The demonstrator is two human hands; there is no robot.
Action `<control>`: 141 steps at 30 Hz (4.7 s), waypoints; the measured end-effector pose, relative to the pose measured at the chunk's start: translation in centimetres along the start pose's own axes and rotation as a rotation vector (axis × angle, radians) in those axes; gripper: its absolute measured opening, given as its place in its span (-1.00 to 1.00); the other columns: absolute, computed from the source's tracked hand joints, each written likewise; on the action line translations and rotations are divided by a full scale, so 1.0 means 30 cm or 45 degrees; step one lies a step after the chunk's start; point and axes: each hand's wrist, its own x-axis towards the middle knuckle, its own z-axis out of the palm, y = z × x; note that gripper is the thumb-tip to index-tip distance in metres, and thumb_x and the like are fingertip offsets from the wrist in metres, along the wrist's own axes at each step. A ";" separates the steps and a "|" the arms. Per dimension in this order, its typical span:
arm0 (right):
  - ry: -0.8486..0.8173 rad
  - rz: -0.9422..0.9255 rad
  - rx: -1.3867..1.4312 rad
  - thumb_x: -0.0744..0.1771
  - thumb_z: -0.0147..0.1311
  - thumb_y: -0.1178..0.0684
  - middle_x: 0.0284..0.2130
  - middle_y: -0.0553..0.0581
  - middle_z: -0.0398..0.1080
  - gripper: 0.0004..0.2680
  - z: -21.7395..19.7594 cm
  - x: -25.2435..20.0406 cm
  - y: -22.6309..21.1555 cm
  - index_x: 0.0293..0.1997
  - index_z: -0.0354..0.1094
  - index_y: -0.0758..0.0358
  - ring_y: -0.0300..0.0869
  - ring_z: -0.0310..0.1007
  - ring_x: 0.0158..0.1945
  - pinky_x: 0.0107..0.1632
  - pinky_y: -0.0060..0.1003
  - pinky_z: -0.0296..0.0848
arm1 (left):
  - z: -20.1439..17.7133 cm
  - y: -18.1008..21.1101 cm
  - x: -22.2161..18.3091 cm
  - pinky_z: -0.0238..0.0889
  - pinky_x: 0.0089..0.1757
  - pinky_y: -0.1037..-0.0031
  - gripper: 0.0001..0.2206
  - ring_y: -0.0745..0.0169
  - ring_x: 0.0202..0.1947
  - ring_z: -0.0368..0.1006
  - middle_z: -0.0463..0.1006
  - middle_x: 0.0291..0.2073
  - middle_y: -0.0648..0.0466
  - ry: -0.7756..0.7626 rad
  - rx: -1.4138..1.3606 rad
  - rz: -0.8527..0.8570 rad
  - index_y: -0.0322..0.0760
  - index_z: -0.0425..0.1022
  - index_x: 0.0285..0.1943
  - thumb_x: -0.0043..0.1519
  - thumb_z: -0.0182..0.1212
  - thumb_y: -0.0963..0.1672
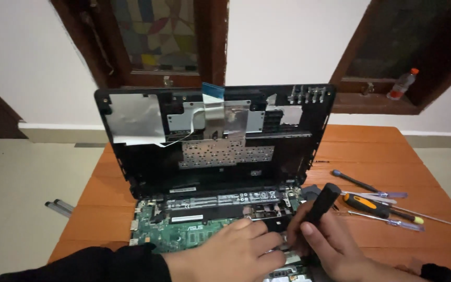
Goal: Disassembling internal components of a laptop by unscrewing parts and disconnecting ribbon cables.
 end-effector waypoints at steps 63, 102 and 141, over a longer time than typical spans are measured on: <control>-0.039 -0.533 -0.423 0.40 -0.06 -0.10 -0.30 0.08 0.59 -0.79 -0.003 -0.006 -0.042 -0.18 0.45 0.16 -0.12 0.66 -0.21 -0.14 -0.27 0.55 | -0.014 -0.084 -0.017 0.07 -0.32 0.16 -0.89 -0.07 -0.30 0.22 0.34 -0.32 -0.02 -0.159 0.096 -0.486 -0.30 0.54 -0.24 0.17 0.10 -0.21; -0.084 -0.210 -0.342 0.41 -0.11 0.02 -0.43 0.05 0.48 -0.82 0.026 0.204 0.021 0.06 0.20 0.28 -0.25 0.41 -0.48 -0.34 -0.38 0.47 | -0.117 -0.193 -0.069 0.19 -0.28 0.19 -0.77 -0.02 -0.30 0.31 0.43 -0.28 0.04 -0.213 0.050 -0.013 -0.27 0.61 0.00 0.26 0.08 -0.14; -0.004 -0.387 -0.905 0.37 0.00 -0.11 -0.32 -0.07 0.61 -0.83 -0.108 0.174 -0.201 -0.28 0.42 0.09 -0.33 0.63 -0.26 -0.19 -0.43 0.48 | -0.129 -0.190 -0.060 0.20 -0.28 0.22 -0.78 0.01 -0.32 0.33 0.45 -0.30 0.05 -0.238 -0.011 -0.085 -0.25 0.60 -0.05 0.27 0.01 -0.17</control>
